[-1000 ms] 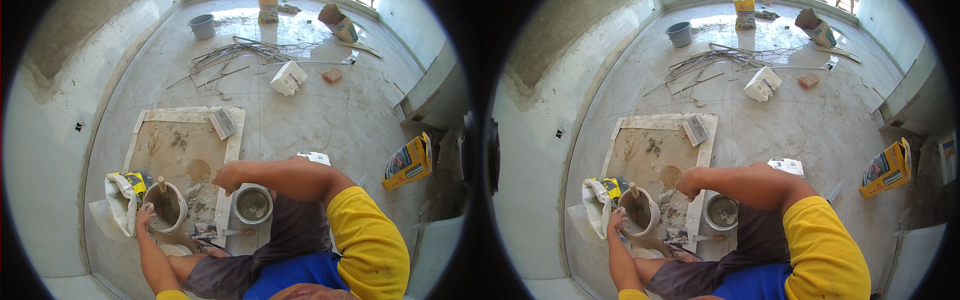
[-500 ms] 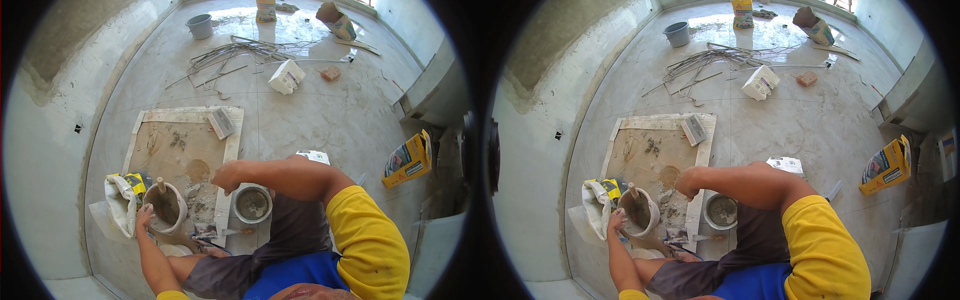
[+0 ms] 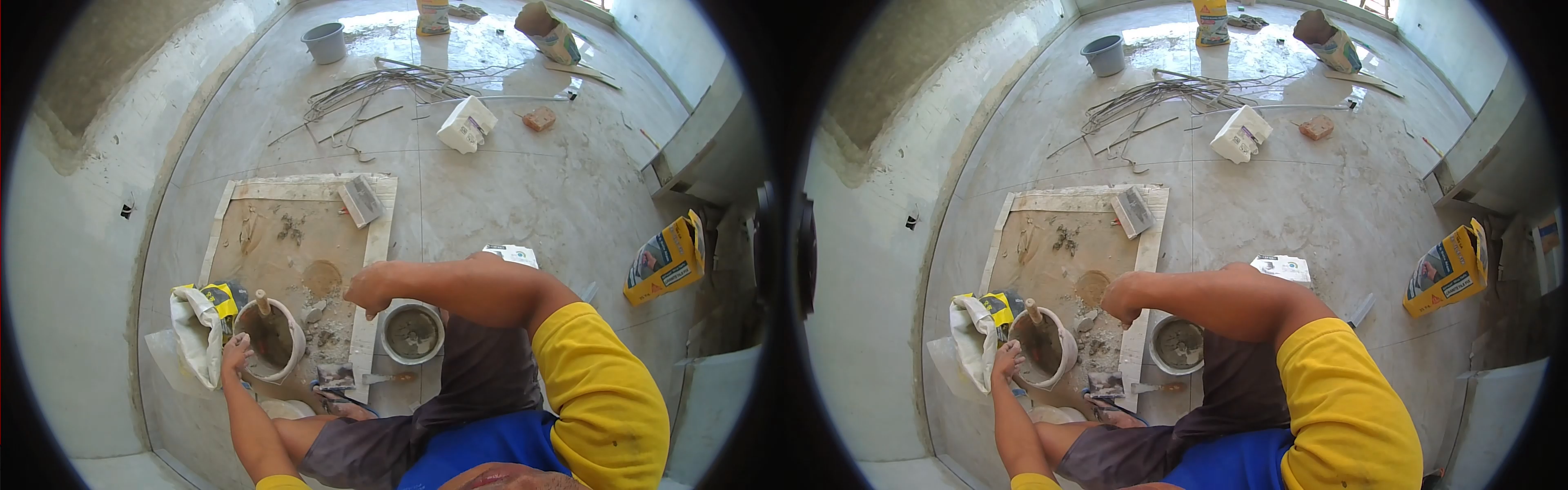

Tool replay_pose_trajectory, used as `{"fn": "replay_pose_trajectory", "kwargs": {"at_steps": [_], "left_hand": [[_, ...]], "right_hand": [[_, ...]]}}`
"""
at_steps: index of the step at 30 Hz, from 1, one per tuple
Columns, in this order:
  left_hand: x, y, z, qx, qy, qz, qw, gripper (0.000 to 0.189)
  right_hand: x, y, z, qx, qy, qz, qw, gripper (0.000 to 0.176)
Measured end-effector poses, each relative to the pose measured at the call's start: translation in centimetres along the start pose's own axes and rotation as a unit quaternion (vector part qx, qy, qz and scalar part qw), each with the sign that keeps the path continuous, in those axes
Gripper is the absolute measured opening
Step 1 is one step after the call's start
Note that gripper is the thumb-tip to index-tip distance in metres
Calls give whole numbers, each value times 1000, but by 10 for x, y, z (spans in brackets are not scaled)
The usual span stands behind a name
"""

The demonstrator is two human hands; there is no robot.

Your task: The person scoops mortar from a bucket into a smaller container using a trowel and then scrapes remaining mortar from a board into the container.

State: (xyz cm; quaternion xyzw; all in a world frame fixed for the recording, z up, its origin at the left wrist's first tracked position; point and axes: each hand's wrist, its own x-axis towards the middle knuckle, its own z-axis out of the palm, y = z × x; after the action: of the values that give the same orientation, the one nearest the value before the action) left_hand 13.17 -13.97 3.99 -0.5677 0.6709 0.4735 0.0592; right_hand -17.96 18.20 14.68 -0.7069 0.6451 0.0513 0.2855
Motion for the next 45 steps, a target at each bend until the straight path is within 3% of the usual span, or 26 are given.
{"fn": "replay_pose_trajectory", "kwargs": {"at_steps": [2, 15, 18, 20, 33, 35, 42, 45], "left_hand": [[0, 0, 0, 1, 0, 0, 1000, 52], [-3, 2, 1, 5, -1, 4, 1000, 52], [-2, 2, 1, 5, -1, 4, 1000, 53], [-3, 2, 1, 2, -2, 2, 1000, 53], [-4, 4, 2, 2, -2, -1, 1000, 52], [-3, 3, 2, 3, -3, -1, 1000, 52], [3, -1, 1, -8, -7, 4, 1000, 52], [3, -1, 0, -7, -6, 3, 1000, 53]], "right_hand": [[0, -1, -3, 2, -50, 7, 999, 47], [1, -1, 0, 3, -45, 5, 999, 45], [1, 0, 1, -6, -8, 4, 1000, 37], [2, 0, 0, -1, -49, 0, 999, 46], [7, 2, 5, -6, -58, 3, 998, 48], [8, 4, 9, -11, -8, -4, 1000, 38], [5, 1, 2, -15, -16, -4, 1000, 38], [3, -1, -3, -7, -62, 2, 998, 46]]}}
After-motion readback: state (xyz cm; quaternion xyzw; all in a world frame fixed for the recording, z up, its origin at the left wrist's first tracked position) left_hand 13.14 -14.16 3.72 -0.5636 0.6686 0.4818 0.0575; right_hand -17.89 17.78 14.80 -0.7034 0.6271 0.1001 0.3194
